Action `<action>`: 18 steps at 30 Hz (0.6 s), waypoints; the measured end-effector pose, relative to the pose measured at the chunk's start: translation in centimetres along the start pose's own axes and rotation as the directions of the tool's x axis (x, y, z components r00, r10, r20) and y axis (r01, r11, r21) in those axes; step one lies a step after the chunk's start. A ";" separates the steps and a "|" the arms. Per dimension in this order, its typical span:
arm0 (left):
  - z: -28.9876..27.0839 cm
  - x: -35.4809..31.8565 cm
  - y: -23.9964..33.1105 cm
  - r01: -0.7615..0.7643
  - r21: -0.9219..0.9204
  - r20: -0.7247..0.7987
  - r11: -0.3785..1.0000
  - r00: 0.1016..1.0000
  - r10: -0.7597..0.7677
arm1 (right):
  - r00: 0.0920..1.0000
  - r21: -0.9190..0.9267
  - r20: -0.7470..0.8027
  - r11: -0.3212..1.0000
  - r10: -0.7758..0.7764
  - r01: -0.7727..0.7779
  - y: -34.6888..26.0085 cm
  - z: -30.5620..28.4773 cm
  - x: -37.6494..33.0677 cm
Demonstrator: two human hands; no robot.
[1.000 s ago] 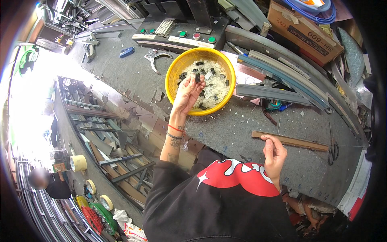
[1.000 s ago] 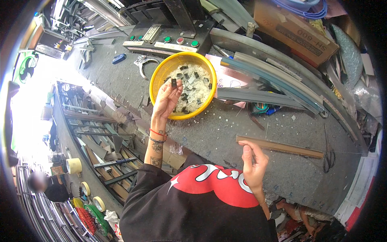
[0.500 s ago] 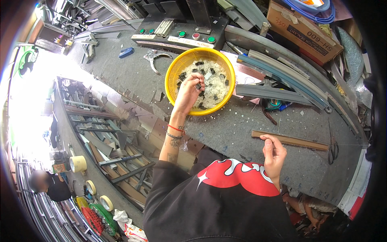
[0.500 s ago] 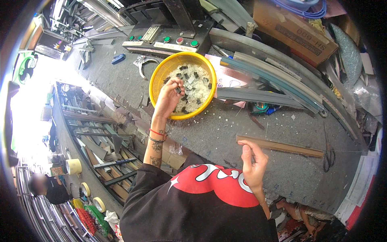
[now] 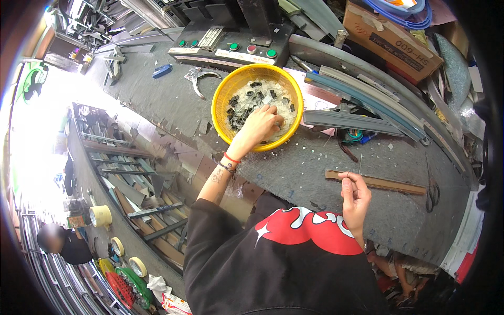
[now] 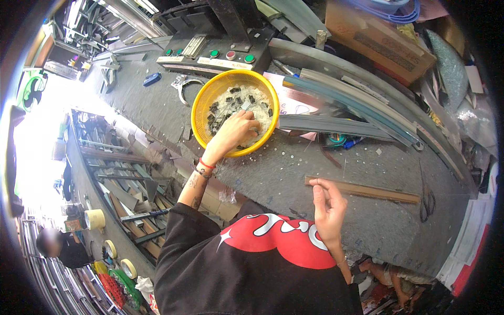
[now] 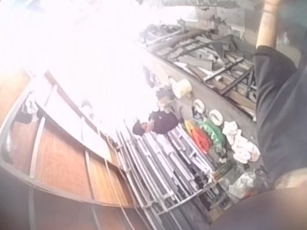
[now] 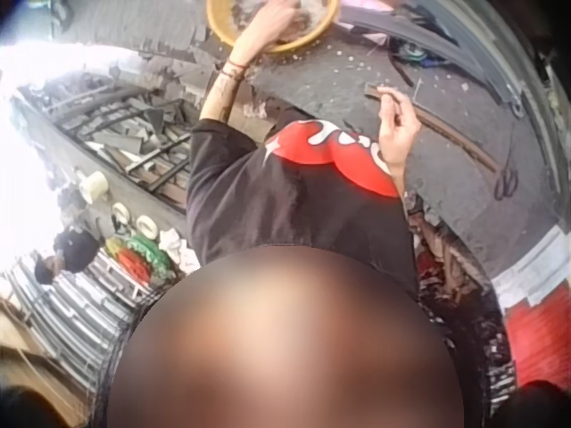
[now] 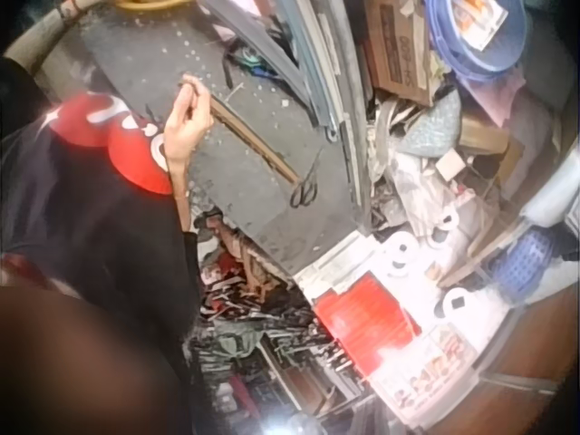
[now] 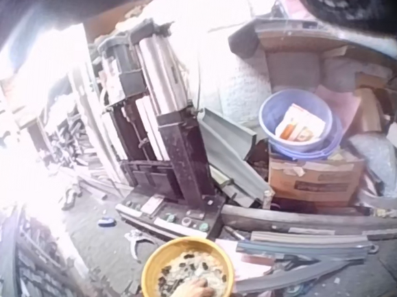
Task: The person repeatedly picks small black components from a yellow basket, threads them onto a thin wire, and inserts the wire into a long wooden strip on the workbench. They use scissors to cut the wire after each insertion. The process is repeated multiple times throughout the clip.
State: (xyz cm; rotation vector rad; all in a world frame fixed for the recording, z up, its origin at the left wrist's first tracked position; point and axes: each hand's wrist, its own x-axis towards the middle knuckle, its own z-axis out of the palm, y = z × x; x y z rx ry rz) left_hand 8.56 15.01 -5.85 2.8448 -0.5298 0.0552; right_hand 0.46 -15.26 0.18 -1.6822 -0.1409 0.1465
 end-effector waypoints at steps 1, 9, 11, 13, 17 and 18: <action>0.0 0.1 -0.1 -0.013 -0.015 -0.011 1.000 1.000 0.013 | 1.000 -0.022 -0.005 1.000 -0.019 0.019 -0.1 -0.1 0.0; -0.7 -0.6 0.5 0.003 -0.508 -0.202 0.861 0.972 -0.122 | 0.996 -0.049 -0.035 0.996 -0.076 0.074 -1.5 -0.1 0.9; -1.4 -1.2 1.5 0.133 -0.763 -0.101 0.633 0.942 -0.319 | 0.995 -0.003 0.038 0.996 -0.089 0.089 -2.3 0.2 1.4; -1.4 -1.8 3.8 -0.061 -0.997 -0.070 0.037 0.932 -0.356 | 0.987 0.049 0.123 0.994 -0.101 0.096 -3.1 0.8 1.8; -0.9 -2.5 8.2 -0.158 -0.800 0.009 -0.579 0.962 -0.275 | 0.965 0.146 0.230 0.985 -0.124 0.091 -4.5 3.0 2.4; -0.6 -2.4 9.0 -0.147 -0.760 0.018 -0.633 0.969 -0.247 | 0.965 0.182 0.243 0.982 -0.101 0.057 -4.7 3.6 2.5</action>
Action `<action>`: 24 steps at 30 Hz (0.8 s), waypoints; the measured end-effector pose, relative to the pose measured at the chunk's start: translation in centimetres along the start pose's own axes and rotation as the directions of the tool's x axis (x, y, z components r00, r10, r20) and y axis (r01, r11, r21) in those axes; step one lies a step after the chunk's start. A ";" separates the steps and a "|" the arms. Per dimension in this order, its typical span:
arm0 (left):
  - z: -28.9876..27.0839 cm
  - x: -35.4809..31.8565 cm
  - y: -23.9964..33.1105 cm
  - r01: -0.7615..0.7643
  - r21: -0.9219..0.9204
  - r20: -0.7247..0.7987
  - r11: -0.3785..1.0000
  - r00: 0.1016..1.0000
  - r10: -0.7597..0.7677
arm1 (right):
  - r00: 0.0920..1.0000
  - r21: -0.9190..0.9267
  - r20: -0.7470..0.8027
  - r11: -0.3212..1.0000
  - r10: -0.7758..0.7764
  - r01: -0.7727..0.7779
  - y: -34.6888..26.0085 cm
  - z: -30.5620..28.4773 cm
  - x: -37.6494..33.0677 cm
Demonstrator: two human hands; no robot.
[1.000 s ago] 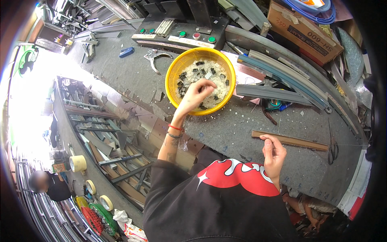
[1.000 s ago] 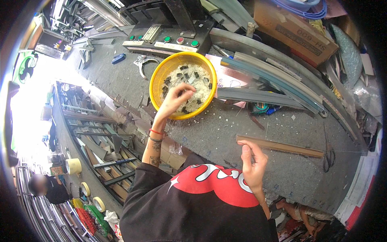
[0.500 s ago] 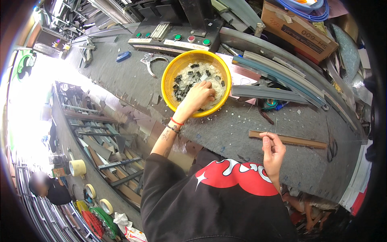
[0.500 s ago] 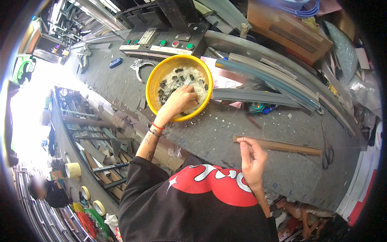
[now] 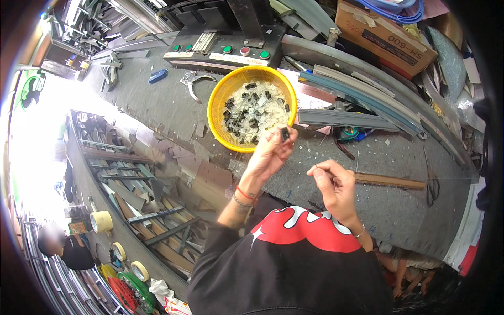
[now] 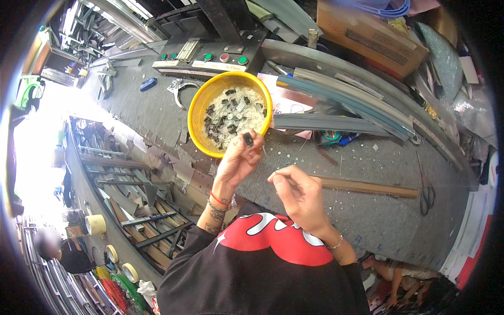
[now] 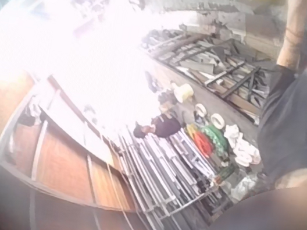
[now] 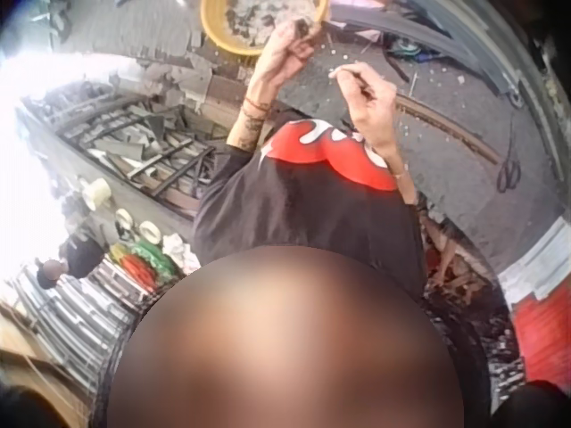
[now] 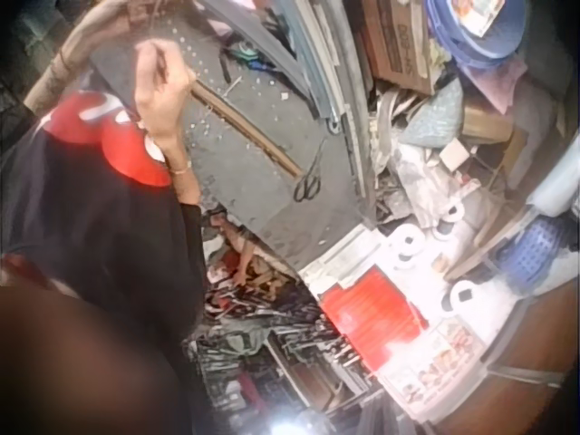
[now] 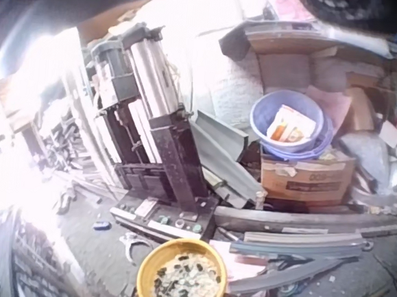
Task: The person repeatedly picks small black components from a yellow basket, threads them onto a thin wire, and inserts the wire into a long wooden strip on the workbench. They use scissors to cut the wire after each insertion. The process is repeated multiple times throughout the clip.
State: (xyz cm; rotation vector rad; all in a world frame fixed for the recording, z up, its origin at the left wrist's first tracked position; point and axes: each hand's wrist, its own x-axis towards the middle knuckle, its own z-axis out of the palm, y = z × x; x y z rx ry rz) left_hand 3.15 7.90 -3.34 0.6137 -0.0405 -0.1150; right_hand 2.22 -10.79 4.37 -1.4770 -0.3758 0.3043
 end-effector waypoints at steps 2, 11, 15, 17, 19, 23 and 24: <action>0.6 -0.1 -1.0 0.026 -0.054 0.048 0.998 0.999 -0.024 | 1.000 -0.049 0.019 0.999 -0.005 0.006 -0.2 0.4 0.3; 1.8 -0.4 -1.9 0.058 -0.015 -0.027 0.998 0.998 -0.059 | 0.992 -0.167 0.094 0.984 0.082 -0.065 0.6 -0.4 0.2; 2.0 -0.9 -1.7 0.067 0.100 -0.026 0.993 0.998 -0.065 | 0.996 -0.158 0.049 0.985 0.080 -0.072 1.0 0.0 0.2; 2.0 -1.0 -1.4 0.075 0.190 -0.010 0.979 0.997 -0.074 | 0.995 -0.158 0.061 0.985 0.083 -0.072 1.1 -0.1 0.1; 2.1 -1.1 -1.1 0.061 0.336 -0.026 0.940 0.998 -0.056 | 0.992 -0.148 0.077 0.985 0.104 -0.092 1.3 -0.5 -0.1; 3.1 -1.0 -1.0 -0.121 0.703 0.062 0.701 0.992 0.109 | 0.997 -0.078 0.061 0.996 0.050 -0.046 2.4 -0.8 -0.9; 3.6 -0.9 -1.2 -0.192 0.775 0.123 0.602 0.980 0.154 | 0.998 -0.066 0.001 0.996 0.057 -0.057 2.7 -1.0 -1.3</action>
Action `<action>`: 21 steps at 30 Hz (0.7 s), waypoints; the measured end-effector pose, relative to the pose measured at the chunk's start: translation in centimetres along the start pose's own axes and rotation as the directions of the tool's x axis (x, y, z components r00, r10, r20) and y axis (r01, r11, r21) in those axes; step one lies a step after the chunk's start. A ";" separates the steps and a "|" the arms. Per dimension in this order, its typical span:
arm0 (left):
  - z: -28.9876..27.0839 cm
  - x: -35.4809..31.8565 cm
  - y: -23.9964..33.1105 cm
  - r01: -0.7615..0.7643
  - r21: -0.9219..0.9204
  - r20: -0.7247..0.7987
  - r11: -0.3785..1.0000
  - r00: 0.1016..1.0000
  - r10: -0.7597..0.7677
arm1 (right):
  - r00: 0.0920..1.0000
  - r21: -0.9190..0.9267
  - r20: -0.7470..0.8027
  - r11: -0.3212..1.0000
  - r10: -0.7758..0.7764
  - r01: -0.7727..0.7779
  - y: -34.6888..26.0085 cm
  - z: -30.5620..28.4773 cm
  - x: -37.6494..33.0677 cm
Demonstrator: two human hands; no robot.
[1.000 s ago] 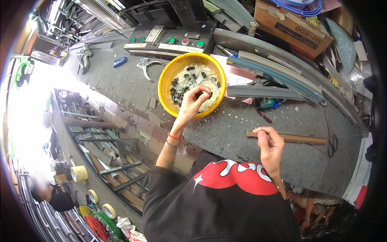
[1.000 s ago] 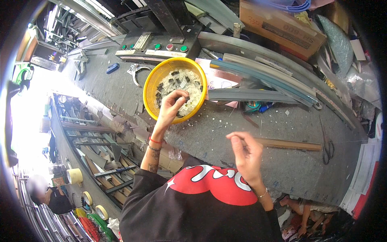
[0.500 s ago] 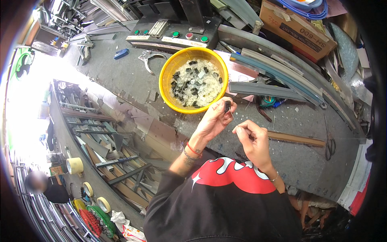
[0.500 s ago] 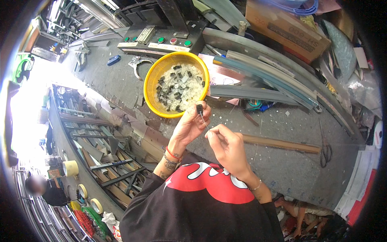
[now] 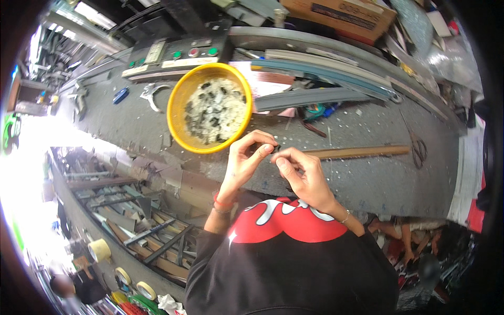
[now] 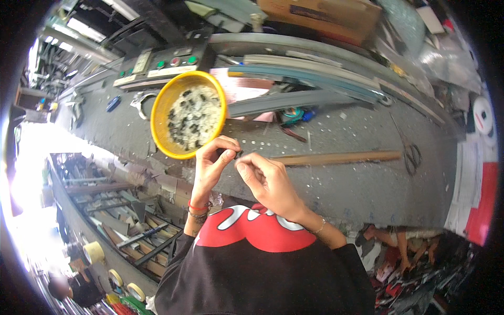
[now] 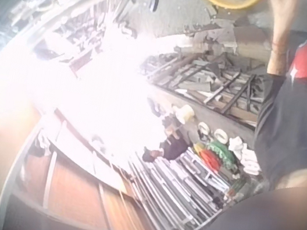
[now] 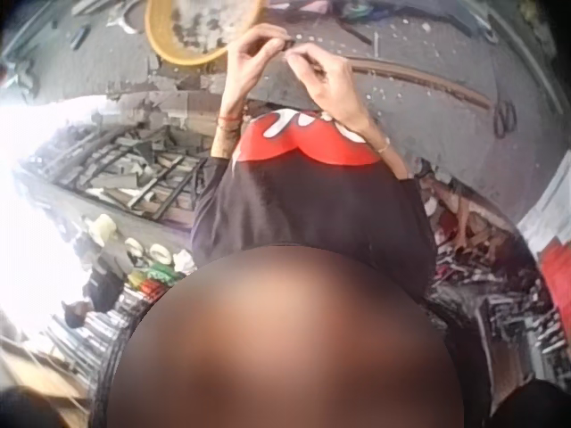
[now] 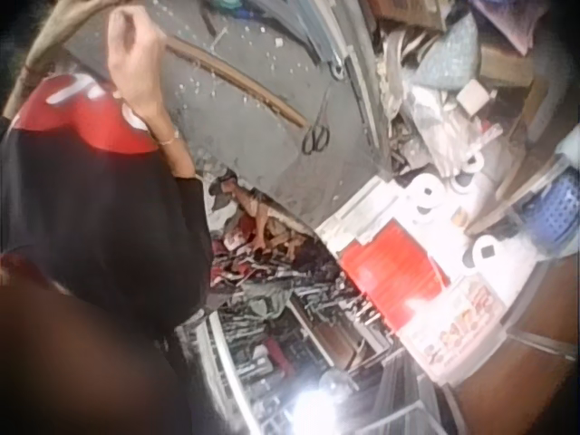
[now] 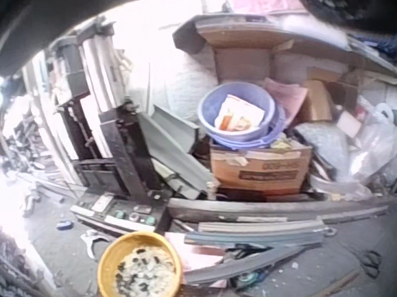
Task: The person repeatedly picks small black components from a yellow basket, threads them onto a thin wire, and inserts the wire into a long wooden strip on the workbench. They use scissors to cut the wire after each insertion. The process is repeated multiple times throughout the clip.
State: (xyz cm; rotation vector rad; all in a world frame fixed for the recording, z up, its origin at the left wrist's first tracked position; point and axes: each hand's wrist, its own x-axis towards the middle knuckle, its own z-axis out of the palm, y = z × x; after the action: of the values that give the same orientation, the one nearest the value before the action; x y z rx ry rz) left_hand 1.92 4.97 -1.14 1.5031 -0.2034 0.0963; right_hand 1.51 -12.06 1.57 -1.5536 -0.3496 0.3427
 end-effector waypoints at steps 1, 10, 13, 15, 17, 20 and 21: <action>0.2 0.1 0.2 -0.021 0.253 0.005 0.967 1.000 0.020 | 0.998 0.013 -0.061 1.000 0.011 -0.010 0.3 -0.2 -0.5; 7.0 0.7 -2.2 -0.173 0.356 0.254 0.918 0.964 0.083 | 0.976 0.218 -0.165 0.971 0.139 -0.101 3.9 -5.1 -5.2; 8.5 1.1 -4.0 -0.220 0.362 0.316 0.906 0.943 0.103 | 0.926 -0.043 -0.316 0.972 0.208 -0.233 3.6 -8.0 -7.2; 8.7 1.4 -5.3 -0.300 0.527 0.367 0.795 0.924 0.106 | 0.843 -0.334 -0.537 0.914 0.017 -0.231 1.3 -11.4 -9.4; 8.6 1.7 -6.7 -0.357 0.647 0.405 0.674 0.910 0.093 | 0.546 -0.467 -0.798 0.836 -0.257 -0.288 -2.4 -14.4 -12.5; 8.1 1.5 -8.6 -0.406 0.729 0.453 0.551 0.890 0.056 | 0.006 -0.450 -0.891 0.879 -0.455 -0.155 -5.6 -16.2 -16.1; 7.9 1.5 -9.2 -0.417 0.728 0.468 0.544 0.882 0.049 | 0.210 -0.447 -0.890 0.865 -0.405 -0.226 -5.1 -15.6 -16.4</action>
State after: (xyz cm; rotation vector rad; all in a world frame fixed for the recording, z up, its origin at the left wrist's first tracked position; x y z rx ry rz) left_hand 4.54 -3.64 -9.46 2.4372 -0.7954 0.1105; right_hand -6.73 -33.15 6.79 -1.9143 0.5807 -1.0009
